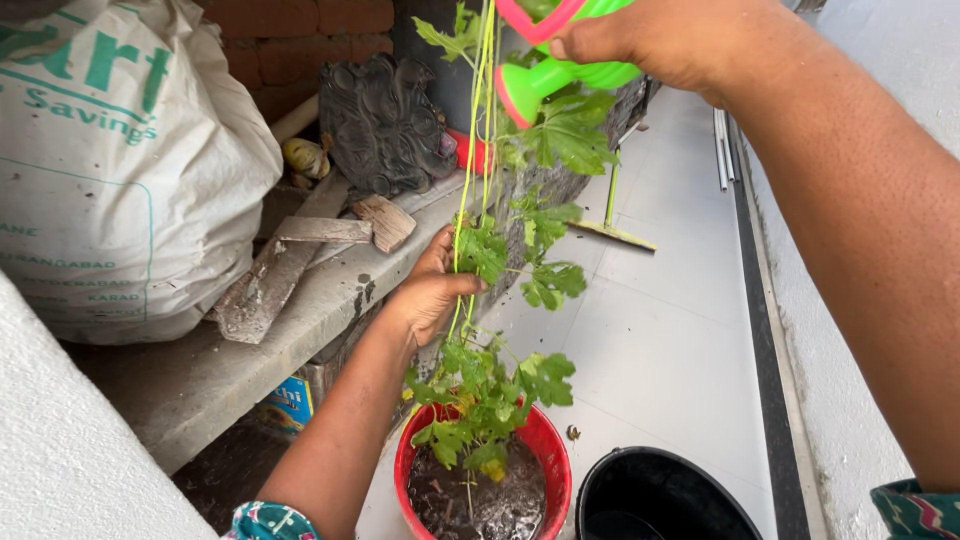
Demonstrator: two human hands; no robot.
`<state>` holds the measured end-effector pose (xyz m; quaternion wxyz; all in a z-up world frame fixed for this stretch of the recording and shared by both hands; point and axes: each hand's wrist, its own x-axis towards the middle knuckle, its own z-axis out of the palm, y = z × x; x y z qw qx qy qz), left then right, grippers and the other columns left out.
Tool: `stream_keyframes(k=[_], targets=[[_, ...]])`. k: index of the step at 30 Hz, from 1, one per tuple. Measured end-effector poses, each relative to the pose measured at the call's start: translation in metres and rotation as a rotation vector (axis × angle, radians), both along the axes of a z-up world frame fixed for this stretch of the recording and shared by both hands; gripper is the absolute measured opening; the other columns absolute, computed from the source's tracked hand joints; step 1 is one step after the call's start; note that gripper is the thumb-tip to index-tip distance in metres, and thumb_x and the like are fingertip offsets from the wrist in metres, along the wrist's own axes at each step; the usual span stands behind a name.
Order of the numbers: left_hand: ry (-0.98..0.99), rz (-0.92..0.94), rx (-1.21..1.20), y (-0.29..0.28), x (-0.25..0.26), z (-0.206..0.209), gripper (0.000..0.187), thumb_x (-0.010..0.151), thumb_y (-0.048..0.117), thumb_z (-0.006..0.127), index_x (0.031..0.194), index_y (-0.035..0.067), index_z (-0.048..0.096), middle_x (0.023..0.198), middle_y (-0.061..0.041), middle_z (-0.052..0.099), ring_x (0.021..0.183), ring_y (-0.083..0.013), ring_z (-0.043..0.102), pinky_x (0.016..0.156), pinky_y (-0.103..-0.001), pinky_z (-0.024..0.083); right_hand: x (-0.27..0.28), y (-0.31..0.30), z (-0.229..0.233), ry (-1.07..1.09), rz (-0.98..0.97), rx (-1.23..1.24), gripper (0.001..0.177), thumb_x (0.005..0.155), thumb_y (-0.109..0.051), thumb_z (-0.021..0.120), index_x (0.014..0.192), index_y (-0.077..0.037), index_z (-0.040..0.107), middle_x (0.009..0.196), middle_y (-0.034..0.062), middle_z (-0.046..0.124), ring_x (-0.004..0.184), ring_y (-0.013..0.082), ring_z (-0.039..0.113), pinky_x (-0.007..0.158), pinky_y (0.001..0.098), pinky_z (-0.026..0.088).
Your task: The person waters a potted plant using a small green and pink watering can filled from a black bucket. They pour water onto the soil and the leaves, occasionally adjusting the plant's vines with their hands.
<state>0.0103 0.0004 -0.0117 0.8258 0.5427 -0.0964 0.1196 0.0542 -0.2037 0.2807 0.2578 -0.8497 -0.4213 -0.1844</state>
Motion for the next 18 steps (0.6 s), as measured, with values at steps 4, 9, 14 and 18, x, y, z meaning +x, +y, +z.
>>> stream_keyframes(k=[4, 9, 14, 18], targets=[[-0.006, 0.022, 0.033, 0.002, 0.003, -0.009, 0.087, 0.070, -0.013, 0.065, 0.152, 0.008, 0.042, 0.128, -0.010, 0.062, 0.114, -0.0209, 0.062, 0.097, -0.034, 0.051, 0.011, -0.019, -0.014, 0.081, -0.015, 0.127, 0.035, 0.087, -0.032, 0.081, 0.112, -0.007, 0.074, 0.098, 0.0036, 0.074, 0.083, 0.0152, 0.068, 0.075, 0.0336, 0.053], [0.006, 0.034, 0.029, 0.000, 0.001, -0.014, 0.086, 0.071, -0.012, 0.066, 0.151, 0.008, 0.042, 0.132, -0.011, 0.060, 0.118, -0.0200, 0.062, 0.101, -0.034, 0.050, 0.017, -0.043, -0.031, 0.157, 0.169, 0.427, 0.040, 0.086, -0.019, 0.085, 0.117, -0.001, 0.069, 0.107, 0.0040, 0.073, 0.093, 0.0173, 0.074, 0.080, 0.0331, 0.061], [0.151, 0.116, 0.069, -0.003, -0.003, -0.016, 0.089, 0.069, -0.012, 0.067, 0.150, 0.011, 0.040, 0.133, -0.009, 0.059, 0.115, -0.0215, 0.064, 0.102, -0.035, 0.052, -0.002, -0.064, -0.048, 0.345, 0.023, 0.586, 0.044, 0.090, -0.026, 0.076, 0.127, -0.010, 0.057, 0.113, 0.0035, 0.071, 0.098, 0.0220, 0.073, 0.076, 0.0436, 0.058], [0.071, 0.150, 0.067, -0.008, 0.000, -0.025, 0.088, 0.073, -0.011, 0.069, 0.153, 0.009, 0.040, 0.139, -0.012, 0.057, 0.119, -0.0228, 0.062, 0.104, -0.036, 0.051, -0.013, -0.083, -0.082, 0.660, -0.062, 0.697, 0.046, 0.089, -0.042, 0.064, 0.126, -0.020, 0.047, 0.119, 0.0024, 0.069, 0.107, 0.0250, 0.071, 0.081, 0.0505, 0.060]])
